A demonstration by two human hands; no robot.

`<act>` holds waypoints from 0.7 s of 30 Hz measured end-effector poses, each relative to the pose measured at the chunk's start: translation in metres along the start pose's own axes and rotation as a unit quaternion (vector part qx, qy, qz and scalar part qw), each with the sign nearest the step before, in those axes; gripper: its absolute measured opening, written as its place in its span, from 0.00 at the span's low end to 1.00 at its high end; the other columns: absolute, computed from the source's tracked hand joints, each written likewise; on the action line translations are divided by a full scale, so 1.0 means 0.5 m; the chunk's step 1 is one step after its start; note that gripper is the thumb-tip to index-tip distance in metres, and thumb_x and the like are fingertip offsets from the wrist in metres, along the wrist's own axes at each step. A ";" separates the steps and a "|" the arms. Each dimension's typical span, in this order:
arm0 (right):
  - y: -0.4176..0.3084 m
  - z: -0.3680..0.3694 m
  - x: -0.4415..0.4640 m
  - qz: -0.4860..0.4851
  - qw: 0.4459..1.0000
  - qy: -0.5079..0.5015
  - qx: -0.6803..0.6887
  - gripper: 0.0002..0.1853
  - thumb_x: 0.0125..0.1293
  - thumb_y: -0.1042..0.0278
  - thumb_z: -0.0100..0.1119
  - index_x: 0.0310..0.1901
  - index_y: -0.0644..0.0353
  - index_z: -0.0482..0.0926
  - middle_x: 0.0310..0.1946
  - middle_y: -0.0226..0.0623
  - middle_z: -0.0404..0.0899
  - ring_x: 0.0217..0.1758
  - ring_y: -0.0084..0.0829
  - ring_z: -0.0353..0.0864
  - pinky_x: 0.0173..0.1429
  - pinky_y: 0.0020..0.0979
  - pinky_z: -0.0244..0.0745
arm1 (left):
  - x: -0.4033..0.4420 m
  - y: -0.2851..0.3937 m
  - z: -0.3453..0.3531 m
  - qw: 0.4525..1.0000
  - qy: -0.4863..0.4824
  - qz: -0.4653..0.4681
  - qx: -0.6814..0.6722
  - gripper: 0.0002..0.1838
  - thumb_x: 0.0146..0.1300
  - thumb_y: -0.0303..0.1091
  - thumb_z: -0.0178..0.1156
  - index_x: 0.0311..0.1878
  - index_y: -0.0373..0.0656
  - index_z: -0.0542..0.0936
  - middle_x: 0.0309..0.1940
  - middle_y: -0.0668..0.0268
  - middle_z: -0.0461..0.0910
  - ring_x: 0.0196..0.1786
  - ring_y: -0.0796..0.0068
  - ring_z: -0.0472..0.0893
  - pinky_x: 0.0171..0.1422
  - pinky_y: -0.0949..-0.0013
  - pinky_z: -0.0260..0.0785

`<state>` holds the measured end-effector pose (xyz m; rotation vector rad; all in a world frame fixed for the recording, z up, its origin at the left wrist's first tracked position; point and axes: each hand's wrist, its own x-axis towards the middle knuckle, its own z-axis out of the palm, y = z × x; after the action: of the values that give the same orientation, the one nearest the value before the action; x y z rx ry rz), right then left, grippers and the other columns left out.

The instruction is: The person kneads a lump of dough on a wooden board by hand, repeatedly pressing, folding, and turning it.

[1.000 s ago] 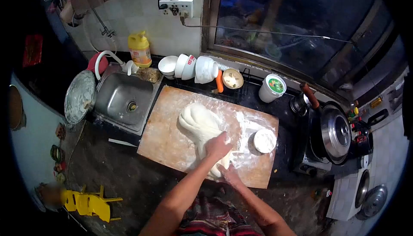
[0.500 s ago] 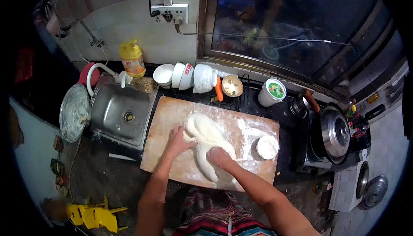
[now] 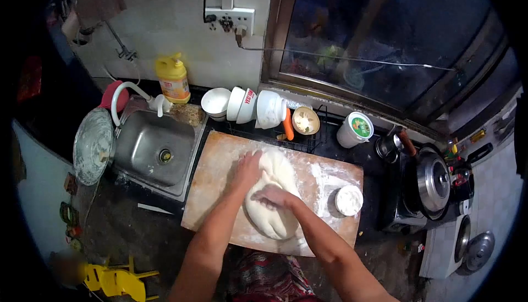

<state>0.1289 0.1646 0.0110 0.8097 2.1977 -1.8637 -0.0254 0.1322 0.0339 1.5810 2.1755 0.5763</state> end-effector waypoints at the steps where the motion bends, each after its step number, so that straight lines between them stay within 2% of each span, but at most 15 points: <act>1: -0.017 0.009 -0.045 -0.014 0.995 0.008 0.102 0.16 0.66 0.58 0.60 0.34 0.65 0.86 0.21 0.32 0.81 0.23 0.26 0.80 0.27 0.31 0.74 | -0.022 0.022 -0.015 1.000 0.010 0.013 0.010 0.29 0.54 0.29 0.62 0.63 0.45 0.74 0.56 0.51 0.76 0.62 0.46 0.73 0.65 0.52 0.68; 2: -0.036 0.020 -0.096 -0.027 0.978 0.014 0.208 0.15 0.66 0.58 0.61 0.36 0.63 0.86 0.20 0.27 0.81 0.20 0.21 0.78 0.25 0.27 0.73 | -0.064 0.045 -0.025 0.999 0.014 0.025 0.022 0.29 0.54 0.29 0.62 0.63 0.45 0.74 0.56 0.51 0.76 0.62 0.46 0.73 0.64 0.53 0.69; 4: -0.109 -0.018 -0.215 0.012 0.993 0.072 0.095 0.15 0.67 0.59 0.62 0.38 0.65 0.86 0.22 0.29 0.80 0.21 0.22 0.78 0.25 0.26 0.72 | -0.152 0.090 -0.017 0.995 -0.017 0.061 0.078 0.25 0.56 0.30 0.62 0.59 0.45 0.76 0.56 0.52 0.76 0.61 0.46 0.73 0.62 0.52 0.69; 6: -0.076 -0.052 -0.250 -0.003 0.974 0.212 0.079 0.21 0.63 0.51 0.62 0.42 0.64 0.87 0.33 0.40 0.87 0.34 0.32 0.83 0.42 0.32 0.77 | -0.239 0.144 0.015 0.975 -0.084 0.115 0.169 0.18 0.59 0.32 0.60 0.54 0.44 0.80 0.58 0.51 0.75 0.61 0.45 0.72 0.61 0.47 0.68; 8: -0.076 -0.080 -0.227 -0.066 0.935 0.337 -0.090 0.21 0.65 0.49 0.58 0.46 0.58 0.87 0.36 0.45 0.86 0.38 0.41 0.85 0.46 0.38 0.78 | -0.336 0.167 0.099 0.975 0.044 0.176 0.128 0.16 0.59 0.32 0.59 0.51 0.44 0.81 0.57 0.52 0.75 0.62 0.46 0.72 0.60 0.46 0.67; 9: -0.071 -0.073 -0.216 -0.108 0.914 0.361 -0.149 0.21 0.65 0.48 0.57 0.47 0.57 0.86 0.39 0.45 0.85 0.43 0.43 0.83 0.50 0.40 0.76 | -0.374 0.174 0.129 0.966 0.109 0.206 0.108 0.15 0.59 0.32 0.59 0.49 0.44 0.82 0.56 0.52 0.76 0.62 0.47 0.72 0.60 0.45 0.66; 11: -0.068 -0.041 -0.194 -0.189 0.857 0.400 -0.266 0.21 0.66 0.48 0.55 0.50 0.54 0.85 0.46 0.46 0.83 0.52 0.46 0.81 0.58 0.46 0.72 | -0.435 0.196 0.144 0.968 0.114 0.200 0.098 0.15 0.57 0.32 0.59 0.48 0.44 0.83 0.55 0.52 0.76 0.61 0.47 0.72 0.62 0.44 0.64; 12: -0.061 -0.018 -0.201 -0.172 0.851 0.386 -0.312 0.22 0.66 0.48 0.55 0.52 0.53 0.84 0.50 0.45 0.81 0.56 0.45 0.78 0.61 0.49 0.68 | -0.453 0.205 0.147 0.969 0.117 0.198 0.092 0.14 0.57 0.32 0.59 0.47 0.43 0.83 0.54 0.52 0.77 0.61 0.47 0.72 0.62 0.43 0.63; 13: -0.043 0.016 -0.216 -0.154 0.844 0.371 -0.357 0.22 0.66 0.49 0.55 0.54 0.52 0.82 0.53 0.44 0.79 0.60 0.45 0.74 0.65 0.51 0.63 | -0.461 0.210 0.147 0.985 0.077 0.146 0.057 0.15 0.56 0.34 0.60 0.46 0.42 0.83 0.54 0.51 0.77 0.62 0.49 0.71 0.65 0.42 0.59; 14: -0.026 0.043 -0.232 -0.133 0.834 0.355 -0.401 0.23 0.66 0.49 0.54 0.56 0.51 0.81 0.57 0.44 0.77 0.64 0.44 0.71 0.69 0.54 0.59 | -0.464 0.210 0.136 0.993 0.079 0.087 0.009 0.14 0.56 0.34 0.60 0.45 0.41 0.83 0.54 0.51 0.77 0.63 0.50 0.71 0.66 0.43 0.59; 15: -0.016 0.055 -0.243 -0.117 0.858 0.342 -0.365 0.22 0.64 0.50 0.56 0.57 0.49 0.80 0.62 0.42 0.72 0.70 0.44 0.64 0.73 0.58 0.49 | -0.456 0.206 0.115 0.995 0.083 0.030 -0.040 0.14 0.56 0.34 0.60 0.45 0.41 0.83 0.54 0.51 0.77 0.64 0.51 0.71 0.66 0.43 0.58; 16: -0.002 0.071 -0.255 -0.129 0.842 0.371 -0.368 0.23 0.63 0.51 0.56 0.58 0.48 0.79 0.62 0.42 0.72 0.69 0.45 0.64 0.73 0.58 0.49 | -0.444 0.206 0.093 0.992 0.084 -0.029 -0.089 0.14 0.56 0.35 0.60 0.44 0.41 0.83 0.55 0.52 0.77 0.64 0.52 0.70 0.67 0.44 0.58; 17: 0.015 0.089 -0.265 -0.141 0.827 0.400 -0.370 0.23 0.63 0.51 0.57 0.58 0.48 0.79 0.62 0.42 0.72 0.69 0.45 0.64 0.73 0.58 0.49 | -0.422 0.214 0.066 0.988 0.108 -0.056 -0.100 0.18 0.59 0.37 0.58 0.50 0.41 0.82 0.57 0.52 0.76 0.67 0.53 0.68 0.71 0.43 0.54; 20: 0.062 0.136 -0.282 -0.152 0.793 0.449 -0.383 0.23 0.62 0.53 0.59 0.58 0.47 0.79 0.64 0.41 0.71 0.70 0.49 0.64 0.74 0.59 0.48 | -0.348 0.162 0.183 0.958 0.277 0.031 0.063 0.23 0.62 0.40 0.56 0.58 0.42 0.79 0.62 0.52 0.74 0.70 0.51 0.66 0.75 0.44 0.49; 21: 0.070 0.144 -0.285 -0.158 0.787 0.453 -0.389 0.23 0.62 0.53 0.59 0.58 0.47 0.79 0.64 0.41 0.71 0.70 0.49 0.64 0.73 0.59 0.48 | -0.358 0.165 0.198 0.961 0.275 0.015 0.015 0.26 0.64 0.43 0.52 0.64 0.43 0.76 0.66 0.52 0.71 0.72 0.49 0.63 0.77 0.42 0.44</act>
<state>0.2500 0.0561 0.0283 1.3341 3.4126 -0.3568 0.1445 -0.0059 0.0077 1.6102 2.5562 1.1070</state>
